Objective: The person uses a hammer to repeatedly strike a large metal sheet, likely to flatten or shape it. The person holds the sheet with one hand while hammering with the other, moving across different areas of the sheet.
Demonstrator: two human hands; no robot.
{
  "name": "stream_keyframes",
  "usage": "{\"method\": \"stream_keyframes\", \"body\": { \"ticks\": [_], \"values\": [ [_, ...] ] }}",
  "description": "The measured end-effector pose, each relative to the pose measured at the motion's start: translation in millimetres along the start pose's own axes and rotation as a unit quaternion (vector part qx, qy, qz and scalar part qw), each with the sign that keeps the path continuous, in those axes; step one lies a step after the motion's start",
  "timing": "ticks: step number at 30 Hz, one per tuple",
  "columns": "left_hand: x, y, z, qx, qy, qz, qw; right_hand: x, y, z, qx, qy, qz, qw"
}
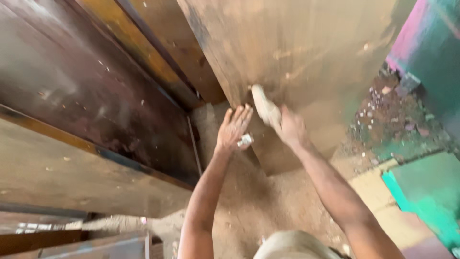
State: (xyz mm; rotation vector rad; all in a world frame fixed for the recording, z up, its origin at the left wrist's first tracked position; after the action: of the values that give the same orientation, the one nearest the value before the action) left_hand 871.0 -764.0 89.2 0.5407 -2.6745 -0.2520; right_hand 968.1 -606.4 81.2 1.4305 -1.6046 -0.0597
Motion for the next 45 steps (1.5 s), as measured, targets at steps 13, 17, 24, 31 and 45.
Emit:
{"method": "stream_keyframes", "body": {
  "ticks": [13, 17, 24, 31, 45],
  "values": [
    [-5, 31, -36, -0.117, 0.037, -0.009, 0.992, -27, -26, -37, -0.129, 0.041, -0.044, 0.990],
    [-4, 48, -39, -0.104, 0.073, -0.019, 0.992, -77, -21, -26, -0.060, 0.010, 0.102, 0.993],
    [-6, 56, -32, -0.121, 0.073, -0.090, 0.986, -83, -29, -60, -0.089, 0.069, 0.066, 0.991],
    [4, 59, -18, -0.126, 0.091, -0.140, 0.978, -163, -59, -87, -0.283, 0.470, 0.092, 0.831],
    [6, 52, 16, -0.116, 0.121, -0.147, 0.975, -200, -30, -160, -0.413, 0.457, -0.017, 0.787]
  ]
}}
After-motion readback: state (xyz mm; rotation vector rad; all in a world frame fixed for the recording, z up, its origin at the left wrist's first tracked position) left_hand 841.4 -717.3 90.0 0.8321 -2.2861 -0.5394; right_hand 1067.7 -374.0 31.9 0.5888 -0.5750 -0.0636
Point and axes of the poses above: each hand's wrist, its own y-axis towards the middle knuckle, its own z-axis out of the palm, x = y × z, the point moved 10 cm from there along y, towards the middle knuckle, and after that the axes turned 11 degrees about x, right-handed, at the moved point
